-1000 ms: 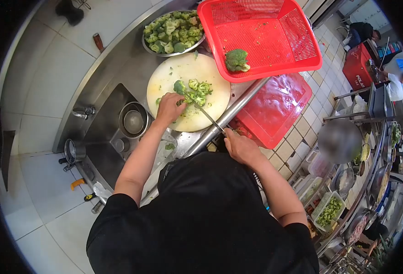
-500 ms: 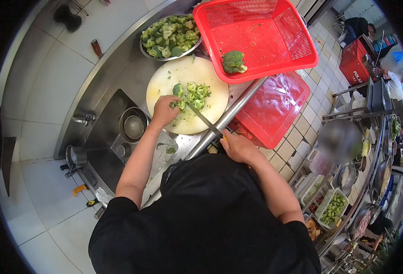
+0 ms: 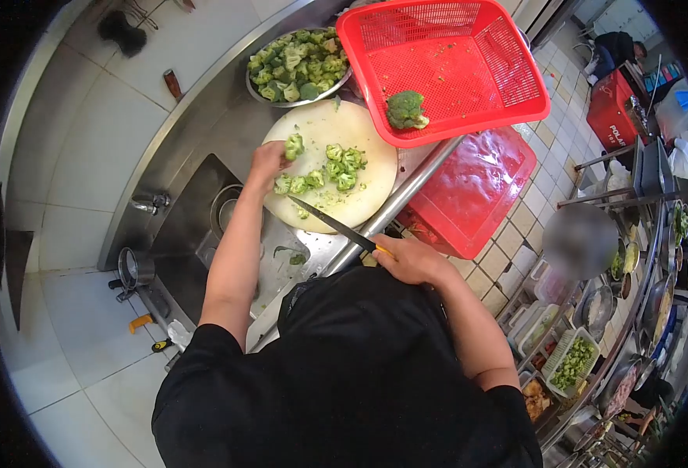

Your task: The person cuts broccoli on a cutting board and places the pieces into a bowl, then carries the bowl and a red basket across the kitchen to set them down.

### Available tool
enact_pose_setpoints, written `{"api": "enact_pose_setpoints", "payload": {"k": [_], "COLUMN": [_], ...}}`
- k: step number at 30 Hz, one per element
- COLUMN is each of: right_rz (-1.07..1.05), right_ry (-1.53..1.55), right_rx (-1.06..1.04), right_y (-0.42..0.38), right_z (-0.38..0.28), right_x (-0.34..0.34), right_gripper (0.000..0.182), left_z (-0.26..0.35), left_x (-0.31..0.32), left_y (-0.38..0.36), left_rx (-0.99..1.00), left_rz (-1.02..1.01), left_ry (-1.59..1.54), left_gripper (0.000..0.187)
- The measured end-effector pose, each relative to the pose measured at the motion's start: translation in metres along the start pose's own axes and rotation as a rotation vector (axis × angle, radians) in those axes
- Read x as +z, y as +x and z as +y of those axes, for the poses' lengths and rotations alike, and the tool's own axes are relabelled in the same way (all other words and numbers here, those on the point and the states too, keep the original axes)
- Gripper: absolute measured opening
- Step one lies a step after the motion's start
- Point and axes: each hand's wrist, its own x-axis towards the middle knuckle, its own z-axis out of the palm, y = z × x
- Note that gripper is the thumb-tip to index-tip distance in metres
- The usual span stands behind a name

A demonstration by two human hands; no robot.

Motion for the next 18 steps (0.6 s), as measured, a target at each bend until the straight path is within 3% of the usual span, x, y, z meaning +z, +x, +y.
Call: {"api": "enact_pose_setpoints", "payload": {"k": [2, 3, 7, 10, 12, 14, 16, 18], "right_rz": [-0.006, -0.003, 0.093, 0.184, 0.238, 0.322, 0.373, 0.475], "right_ry": [-0.03, 0.01, 0.101, 0.202, 0.188, 0.259, 0.26, 0.253], "right_rx": [-0.003, -0.006, 0.008, -0.021, 0.014, 0.118, 0.152, 0.14], "right_y": [0.003, 0.003, 0.001, -0.008, -0.017, -0.024, -0.024, -0.026], "right_z": [-0.003, -0.004, 0.007, 0.014, 0.017, 0.021, 0.034, 0.04], "right_x": [0.001, -0.002, 0.002, -0.001, -0.005, -0.007, -0.003, -0.002], "right_gripper": [0.045, 0.046, 0.045, 0.043, 0.041, 0.041, 0.04, 0.04], "left_z": [0.004, 0.012, 0.002, -0.005, -0.006, -0.008, -0.02, -0.025], "left_x": [-0.013, -0.017, -0.033, -0.041, -0.04, -0.04, -0.036, -0.026], "left_y": [-0.013, -0.026, -0.046, -0.058, -0.064, -0.066, -0.061, -0.06], "left_rx": [-0.109, -0.112, -0.116, -0.078, -0.057, 0.048, 0.114, 0.378], "left_rz": [0.008, -0.014, -0.058, 0.026, 0.108, 0.255, 0.268, 0.366], "left_ry": [-0.508, -0.592, -0.683, -0.642, -0.54, -0.235, -0.094, 0.417], "left_gripper": [0.034, 0.036, 0.037, 0.036, 0.034, 0.034, 0.038, 0.037]}}
